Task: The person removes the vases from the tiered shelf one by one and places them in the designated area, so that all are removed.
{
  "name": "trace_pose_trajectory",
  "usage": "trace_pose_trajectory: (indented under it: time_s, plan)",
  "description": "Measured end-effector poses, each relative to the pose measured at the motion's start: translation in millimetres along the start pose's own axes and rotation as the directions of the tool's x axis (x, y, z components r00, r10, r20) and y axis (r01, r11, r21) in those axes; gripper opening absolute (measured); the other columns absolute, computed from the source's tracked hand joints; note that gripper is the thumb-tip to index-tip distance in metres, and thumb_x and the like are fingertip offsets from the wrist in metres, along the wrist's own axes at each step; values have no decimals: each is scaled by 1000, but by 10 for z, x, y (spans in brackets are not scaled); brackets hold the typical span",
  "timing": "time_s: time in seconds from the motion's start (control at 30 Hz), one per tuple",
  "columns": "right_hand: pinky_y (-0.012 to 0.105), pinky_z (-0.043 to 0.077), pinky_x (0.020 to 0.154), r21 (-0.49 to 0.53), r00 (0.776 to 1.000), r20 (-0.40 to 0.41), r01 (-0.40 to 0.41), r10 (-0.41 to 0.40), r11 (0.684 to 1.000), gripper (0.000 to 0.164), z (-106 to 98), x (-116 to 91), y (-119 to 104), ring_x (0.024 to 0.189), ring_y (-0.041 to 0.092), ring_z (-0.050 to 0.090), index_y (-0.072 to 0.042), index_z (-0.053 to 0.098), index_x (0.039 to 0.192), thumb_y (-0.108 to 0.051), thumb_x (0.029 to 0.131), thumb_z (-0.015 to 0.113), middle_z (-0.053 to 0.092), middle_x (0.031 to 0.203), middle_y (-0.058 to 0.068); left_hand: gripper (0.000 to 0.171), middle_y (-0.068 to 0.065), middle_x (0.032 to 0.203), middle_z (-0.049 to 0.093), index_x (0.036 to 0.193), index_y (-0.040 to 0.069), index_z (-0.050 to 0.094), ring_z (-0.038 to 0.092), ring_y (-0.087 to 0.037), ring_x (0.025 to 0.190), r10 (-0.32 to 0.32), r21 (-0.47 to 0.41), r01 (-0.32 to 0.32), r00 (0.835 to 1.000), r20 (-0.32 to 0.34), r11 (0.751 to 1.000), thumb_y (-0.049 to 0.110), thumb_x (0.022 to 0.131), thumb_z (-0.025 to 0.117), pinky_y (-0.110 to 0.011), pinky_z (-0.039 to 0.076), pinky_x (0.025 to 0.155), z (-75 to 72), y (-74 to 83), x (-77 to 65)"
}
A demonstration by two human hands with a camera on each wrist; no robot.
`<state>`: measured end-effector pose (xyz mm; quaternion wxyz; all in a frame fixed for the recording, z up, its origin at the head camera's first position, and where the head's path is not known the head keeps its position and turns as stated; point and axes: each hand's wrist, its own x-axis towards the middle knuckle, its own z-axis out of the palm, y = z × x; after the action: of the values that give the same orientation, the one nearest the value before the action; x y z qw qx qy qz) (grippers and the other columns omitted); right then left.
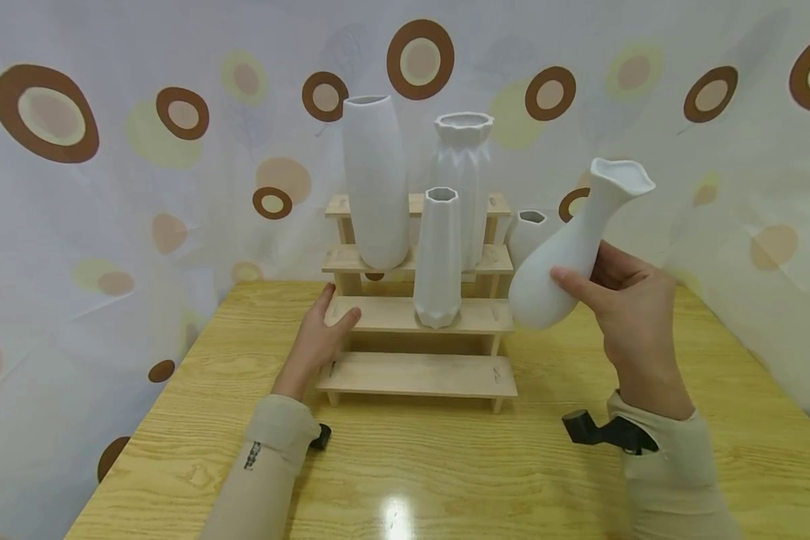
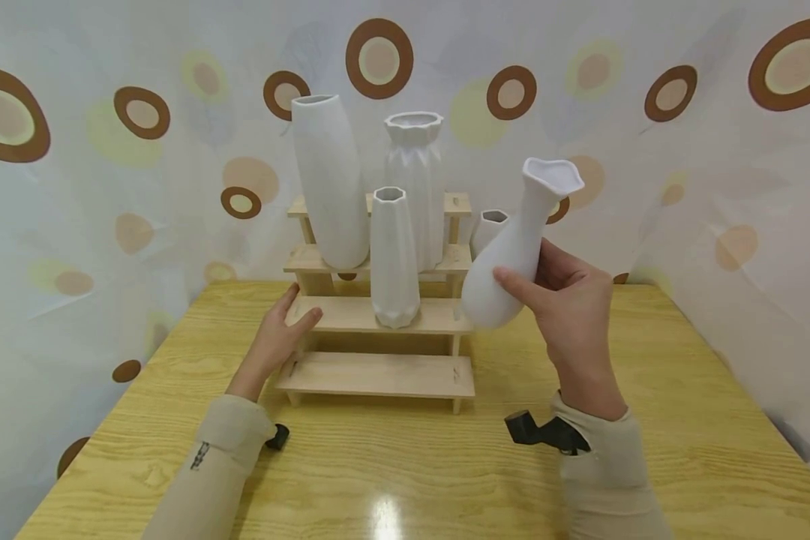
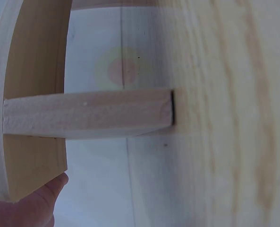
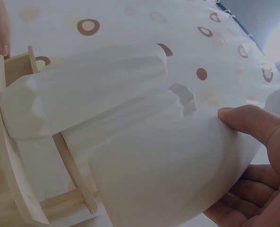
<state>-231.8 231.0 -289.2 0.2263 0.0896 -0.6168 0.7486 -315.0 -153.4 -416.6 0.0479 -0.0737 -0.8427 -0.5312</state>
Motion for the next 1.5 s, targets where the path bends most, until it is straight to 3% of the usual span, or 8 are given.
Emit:
trace_pose_trajectory:
  time_s: [0.6, 1.0, 1.5]
  plan:
    - [20, 53, 83, -14, 979, -162, -127, 123, 992, 67, -165, 243, 202, 108, 20, 64, -4, 66, 128, -2, 66, 91, 69, 118, 9, 91, -2, 164, 10, 159, 9, 11, 8, -23, 149, -16, -5, 16, 1000, 4, 1000, 52, 96, 59, -45, 15, 119, -17, -55, -31]
    - [27, 51, 92, -67, 973, -225, -61, 44, 996, 65, -225, 384, 449, 113, 22, 64, -8, 69, 124, -1, 63, 93, 65, 125, 16, 92, -2, 164, 9, 160, 11, 11, 9, -23, 149, -16, 15, 16, 1000, -1, 1000, 56, 95, 58, -45, 15, 119, -30, -25, -19]
    - [32, 48, 99, -123, 962, -269, 8, -41, 992, 56, -326, 483, 704, 112, 23, 64, -8, 73, 118, 3, 66, 89, 66, 122, 15, 91, -1, 164, 11, 160, 13, 11, 10, -23, 149, -14, 27, 14, 1000, 1, 1000, 56, 95, 58, -45, 15, 119, -20, -23, 28]
